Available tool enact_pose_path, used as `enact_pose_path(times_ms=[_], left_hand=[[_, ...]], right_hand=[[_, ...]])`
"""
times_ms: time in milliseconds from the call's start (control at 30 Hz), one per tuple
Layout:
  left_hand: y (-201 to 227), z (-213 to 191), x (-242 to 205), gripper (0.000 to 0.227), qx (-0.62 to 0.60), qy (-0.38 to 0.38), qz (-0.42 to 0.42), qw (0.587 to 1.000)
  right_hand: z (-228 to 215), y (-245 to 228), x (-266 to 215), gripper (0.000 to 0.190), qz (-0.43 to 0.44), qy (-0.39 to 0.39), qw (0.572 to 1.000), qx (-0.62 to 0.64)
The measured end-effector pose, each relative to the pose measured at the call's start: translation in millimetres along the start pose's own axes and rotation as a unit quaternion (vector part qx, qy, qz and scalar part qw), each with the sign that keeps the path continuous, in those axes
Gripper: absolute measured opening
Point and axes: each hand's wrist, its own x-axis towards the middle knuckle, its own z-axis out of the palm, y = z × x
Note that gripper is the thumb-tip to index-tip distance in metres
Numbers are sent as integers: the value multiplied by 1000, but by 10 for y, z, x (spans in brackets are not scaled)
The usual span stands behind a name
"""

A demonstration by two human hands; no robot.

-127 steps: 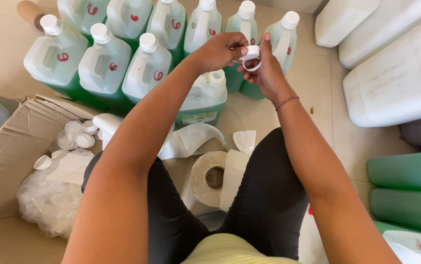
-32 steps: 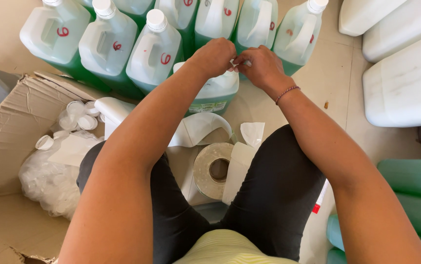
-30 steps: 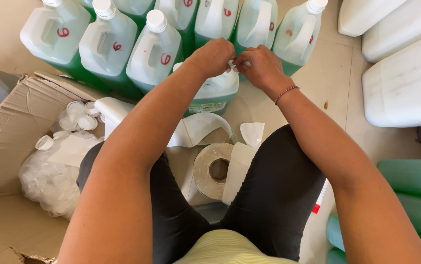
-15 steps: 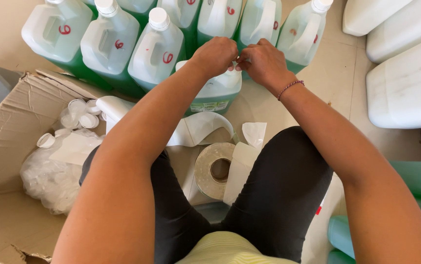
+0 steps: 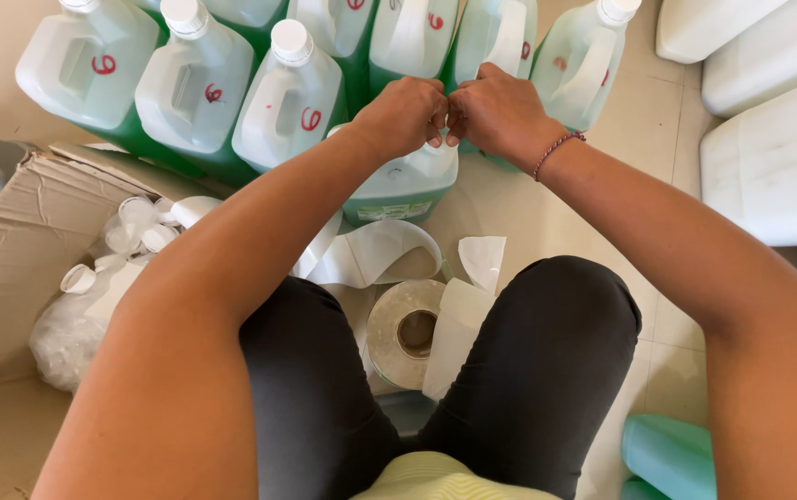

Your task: The person removes caps from plastic jugs, applies labels from a roll, and then retrieves new caps from a cardboard box to seal the jugs.

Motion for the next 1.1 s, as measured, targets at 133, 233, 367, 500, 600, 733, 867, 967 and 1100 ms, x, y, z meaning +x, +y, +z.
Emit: enact_pose_path(times_ms=[133,233,367,500,600,733,867,967,1100], left_hand=[[0,22,-29,14,-22,19,-10,1000],[-2,41,-57,15,-30,31,7,999],[13,29,-60,14,-51,33,-10,998],[102,-70,-79,25,-83,34,-29,996],[174,-144,-76,33,-124,21,-111,986],[139,-141,27,37,-143,0,-220,965],[18,-50,55,30,-180,-1,-286,941],[58,-14,56,23,-229,34,-357,905],[200,-60,134,23,-205,28,-407,890]], right_hand=[[-31,-21,-26,4,10,-11,999,42],[-26,-13,-50,8,71,-48,989,117],[58,65,-40,33,191,-73,924,324],[147,58,-66,44,214,-70,901,370],[151,50,-60,40,213,-76,899,376],[111,15,-41,38,212,-73,909,351],[92,-6,-53,33,208,-72,904,367],[121,-13,-69,33,208,-66,904,367],[171,-11,-113,34,216,-53,889,400]])
